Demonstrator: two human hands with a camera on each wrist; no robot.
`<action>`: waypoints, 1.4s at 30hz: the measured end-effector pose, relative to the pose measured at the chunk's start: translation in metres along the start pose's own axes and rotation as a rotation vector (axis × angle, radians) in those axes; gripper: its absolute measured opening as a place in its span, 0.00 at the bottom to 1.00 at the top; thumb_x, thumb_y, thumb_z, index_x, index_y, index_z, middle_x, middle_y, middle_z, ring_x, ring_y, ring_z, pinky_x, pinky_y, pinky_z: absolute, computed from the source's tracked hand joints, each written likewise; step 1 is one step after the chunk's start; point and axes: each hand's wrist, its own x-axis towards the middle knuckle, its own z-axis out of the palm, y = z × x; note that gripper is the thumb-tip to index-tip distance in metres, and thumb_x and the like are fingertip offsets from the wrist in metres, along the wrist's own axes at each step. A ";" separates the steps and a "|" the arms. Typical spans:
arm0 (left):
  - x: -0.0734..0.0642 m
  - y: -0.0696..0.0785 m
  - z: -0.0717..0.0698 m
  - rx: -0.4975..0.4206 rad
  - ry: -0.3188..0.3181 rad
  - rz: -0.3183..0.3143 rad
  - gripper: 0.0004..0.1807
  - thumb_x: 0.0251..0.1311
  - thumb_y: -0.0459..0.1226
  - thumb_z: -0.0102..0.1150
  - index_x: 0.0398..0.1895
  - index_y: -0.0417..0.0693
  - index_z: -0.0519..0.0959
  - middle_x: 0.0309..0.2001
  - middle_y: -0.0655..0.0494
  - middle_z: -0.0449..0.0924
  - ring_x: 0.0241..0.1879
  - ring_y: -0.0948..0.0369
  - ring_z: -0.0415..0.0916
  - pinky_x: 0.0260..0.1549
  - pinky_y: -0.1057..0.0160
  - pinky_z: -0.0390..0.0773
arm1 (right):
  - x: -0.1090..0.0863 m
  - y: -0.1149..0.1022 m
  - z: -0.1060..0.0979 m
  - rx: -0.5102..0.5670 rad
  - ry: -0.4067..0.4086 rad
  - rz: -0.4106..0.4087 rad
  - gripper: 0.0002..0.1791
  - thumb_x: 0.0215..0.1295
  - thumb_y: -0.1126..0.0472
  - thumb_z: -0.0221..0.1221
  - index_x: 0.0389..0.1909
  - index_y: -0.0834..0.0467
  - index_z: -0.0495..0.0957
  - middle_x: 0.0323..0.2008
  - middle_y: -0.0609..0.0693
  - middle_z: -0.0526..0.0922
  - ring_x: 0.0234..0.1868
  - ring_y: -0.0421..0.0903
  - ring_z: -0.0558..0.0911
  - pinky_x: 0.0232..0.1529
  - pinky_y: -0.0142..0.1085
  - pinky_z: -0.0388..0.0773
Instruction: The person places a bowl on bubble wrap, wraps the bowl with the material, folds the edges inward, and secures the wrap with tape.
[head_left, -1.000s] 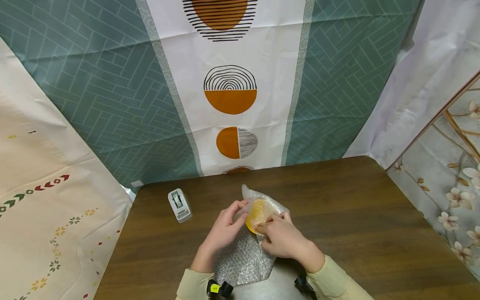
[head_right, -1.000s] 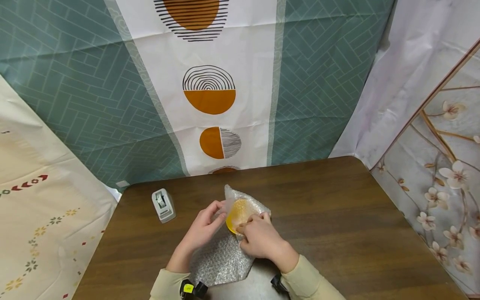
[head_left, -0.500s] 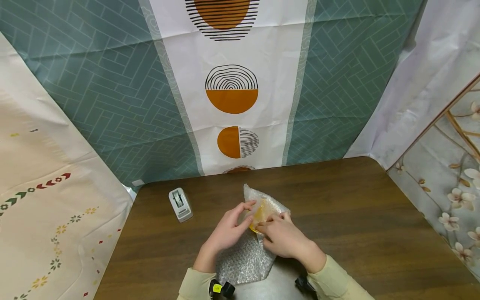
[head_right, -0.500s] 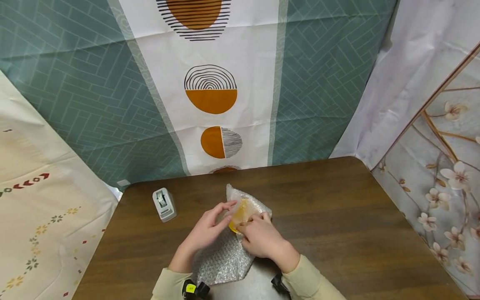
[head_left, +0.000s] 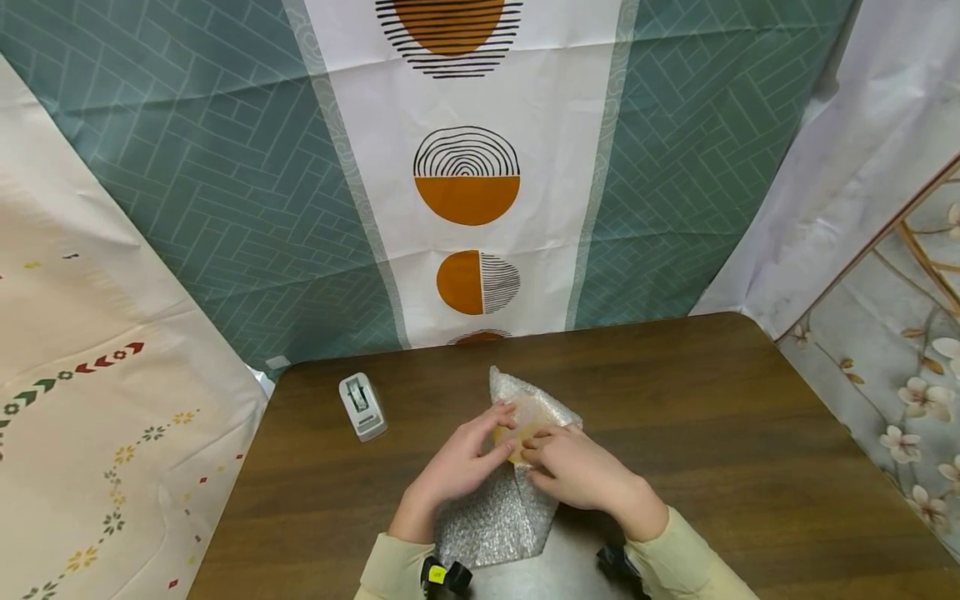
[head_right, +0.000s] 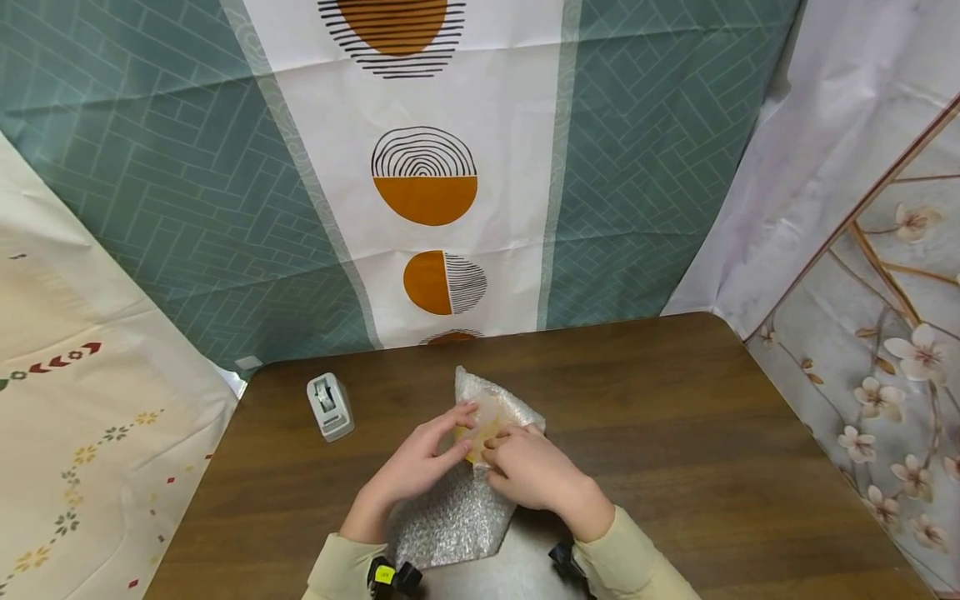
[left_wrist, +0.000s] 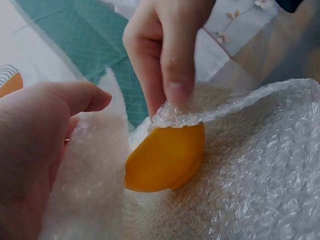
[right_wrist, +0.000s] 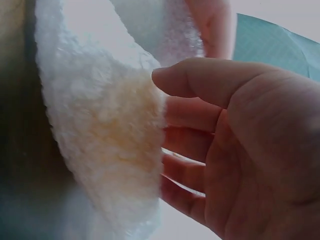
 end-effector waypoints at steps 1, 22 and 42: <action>0.000 0.000 0.000 0.012 -0.010 0.000 0.14 0.79 0.43 0.59 0.60 0.51 0.81 0.80 0.57 0.66 0.83 0.59 0.52 0.77 0.45 0.59 | 0.000 0.001 -0.002 0.001 0.002 -0.004 0.16 0.73 0.59 0.65 0.57 0.60 0.88 0.57 0.54 0.88 0.63 0.56 0.83 0.64 0.56 0.76; 0.002 -0.004 0.010 0.244 -0.111 0.036 0.22 0.79 0.38 0.54 0.71 0.44 0.80 0.86 0.48 0.50 0.86 0.48 0.35 0.77 0.31 0.45 | -0.006 0.019 -0.022 0.035 0.250 0.111 0.07 0.73 0.59 0.68 0.42 0.56 0.93 0.45 0.45 0.92 0.49 0.47 0.86 0.50 0.45 0.85; -0.001 -0.010 0.008 0.289 -0.123 0.046 0.17 0.80 0.48 0.56 0.59 0.58 0.90 0.86 0.51 0.48 0.86 0.49 0.35 0.74 0.25 0.41 | 0.001 0.018 0.007 -0.041 0.076 0.144 0.09 0.77 0.57 0.64 0.44 0.52 0.93 0.63 0.52 0.86 0.72 0.61 0.73 0.61 0.63 0.73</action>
